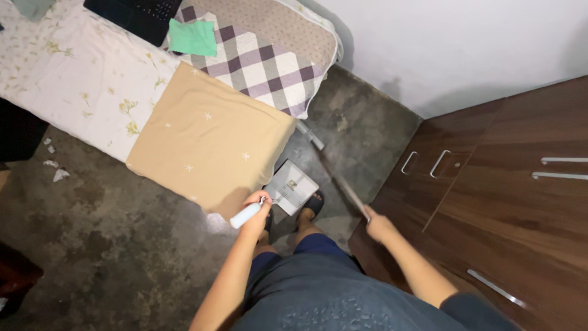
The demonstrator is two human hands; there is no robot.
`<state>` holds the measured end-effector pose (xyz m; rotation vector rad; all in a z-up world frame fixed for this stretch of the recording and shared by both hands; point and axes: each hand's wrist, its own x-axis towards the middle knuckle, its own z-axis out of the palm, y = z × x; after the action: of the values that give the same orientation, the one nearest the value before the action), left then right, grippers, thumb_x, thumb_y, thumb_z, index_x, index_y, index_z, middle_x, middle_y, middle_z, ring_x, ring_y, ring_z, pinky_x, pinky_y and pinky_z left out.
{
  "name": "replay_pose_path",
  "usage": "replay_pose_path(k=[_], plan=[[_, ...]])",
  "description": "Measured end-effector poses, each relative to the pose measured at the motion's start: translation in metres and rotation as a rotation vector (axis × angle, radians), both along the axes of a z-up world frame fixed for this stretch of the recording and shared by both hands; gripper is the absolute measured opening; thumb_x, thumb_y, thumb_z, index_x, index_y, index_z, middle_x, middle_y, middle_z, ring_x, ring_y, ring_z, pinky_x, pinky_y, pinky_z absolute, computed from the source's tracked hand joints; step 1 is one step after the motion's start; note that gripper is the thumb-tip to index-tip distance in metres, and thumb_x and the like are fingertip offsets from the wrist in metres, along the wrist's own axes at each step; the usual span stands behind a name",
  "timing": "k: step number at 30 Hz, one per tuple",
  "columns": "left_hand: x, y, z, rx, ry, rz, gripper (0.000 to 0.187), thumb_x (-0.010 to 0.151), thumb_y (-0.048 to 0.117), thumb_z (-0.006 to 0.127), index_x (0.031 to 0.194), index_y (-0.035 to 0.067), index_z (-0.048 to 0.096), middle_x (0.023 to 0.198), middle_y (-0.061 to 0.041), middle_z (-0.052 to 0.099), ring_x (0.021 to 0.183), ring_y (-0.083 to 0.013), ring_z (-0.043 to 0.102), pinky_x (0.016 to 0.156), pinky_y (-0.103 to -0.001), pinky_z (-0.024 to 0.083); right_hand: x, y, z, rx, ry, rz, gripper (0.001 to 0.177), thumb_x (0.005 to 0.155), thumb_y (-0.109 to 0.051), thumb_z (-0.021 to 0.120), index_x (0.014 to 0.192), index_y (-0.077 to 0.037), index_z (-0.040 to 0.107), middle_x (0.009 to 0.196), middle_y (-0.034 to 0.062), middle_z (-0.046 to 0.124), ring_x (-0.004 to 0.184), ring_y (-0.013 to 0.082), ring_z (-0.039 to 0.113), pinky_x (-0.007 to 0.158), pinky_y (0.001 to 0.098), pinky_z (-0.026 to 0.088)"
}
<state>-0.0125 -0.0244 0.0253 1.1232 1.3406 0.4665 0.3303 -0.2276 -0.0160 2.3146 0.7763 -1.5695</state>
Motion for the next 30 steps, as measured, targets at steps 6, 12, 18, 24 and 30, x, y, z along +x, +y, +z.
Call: replay_pose_path(k=[6,12,18,24,30], plan=[[-0.020,-0.007,-0.015,0.146,-0.033,-0.026,0.003,0.092,0.005,0.068,0.090,0.007,0.066,0.075,0.002,0.059,0.071,-0.0073,0.054,0.063,-0.025,0.045,0.025,0.094,-0.081,0.257,-0.171,0.083,0.076,0.092,-0.009,0.051,0.163,-0.026,0.027,0.123,0.0299,0.066,0.114,0.0448,0.065,0.098,0.0507,0.052],[-0.035,0.002,-0.008,0.164,-0.214,-0.230,0.005,0.091,0.005,0.070,0.094,0.008,0.071,0.084,0.003,0.065,0.079,-0.0072,0.058,0.070,-0.024,0.048,-0.037,0.119,-0.078,0.042,-0.129,0.222,0.082,0.093,-0.006,0.052,0.164,-0.035,0.023,0.138,0.0204,0.063,0.127,0.0374,0.062,0.104,0.0473,0.052],[-0.059,0.022,-0.006,0.181,-0.308,-0.509,0.005,0.089,0.008,0.074,0.094,0.008,0.074,0.083,0.000,0.069,0.078,-0.0079,0.061,0.069,-0.025,0.050,-0.113,0.031,-0.059,-0.046,-0.049,0.215,0.092,0.090,0.001,0.056,0.163,-0.040,0.018,0.140,0.0209,0.058,0.128,0.0367,0.060,0.104,0.0453,0.051],[-0.097,0.036,0.019,0.131,-0.366,-0.792,0.006,0.091,0.008,0.071,0.096,0.006,0.074,0.082,-0.001,0.067,0.076,-0.0092,0.059,0.068,-0.025,0.049,-0.187,-0.051,-0.038,-0.094,-0.034,0.091,0.093,0.092,0.005,0.048,0.162,-0.048,0.016,0.137,0.0181,0.062,0.125,0.0352,0.063,0.103,0.0448,0.052],[-0.088,0.010,0.037,-0.023,-0.703,-0.756,0.023,0.086,0.004,0.076,0.099,0.006,0.056,0.094,-0.002,0.058,0.080,-0.0100,0.055,0.071,-0.025,0.046,-0.239,-0.127,-0.008,0.026,-0.130,-0.182,0.088,0.088,0.000,0.052,0.161,-0.042,0.026,0.119,0.0235,0.071,0.108,0.0383,0.071,0.094,0.0482,0.056]])
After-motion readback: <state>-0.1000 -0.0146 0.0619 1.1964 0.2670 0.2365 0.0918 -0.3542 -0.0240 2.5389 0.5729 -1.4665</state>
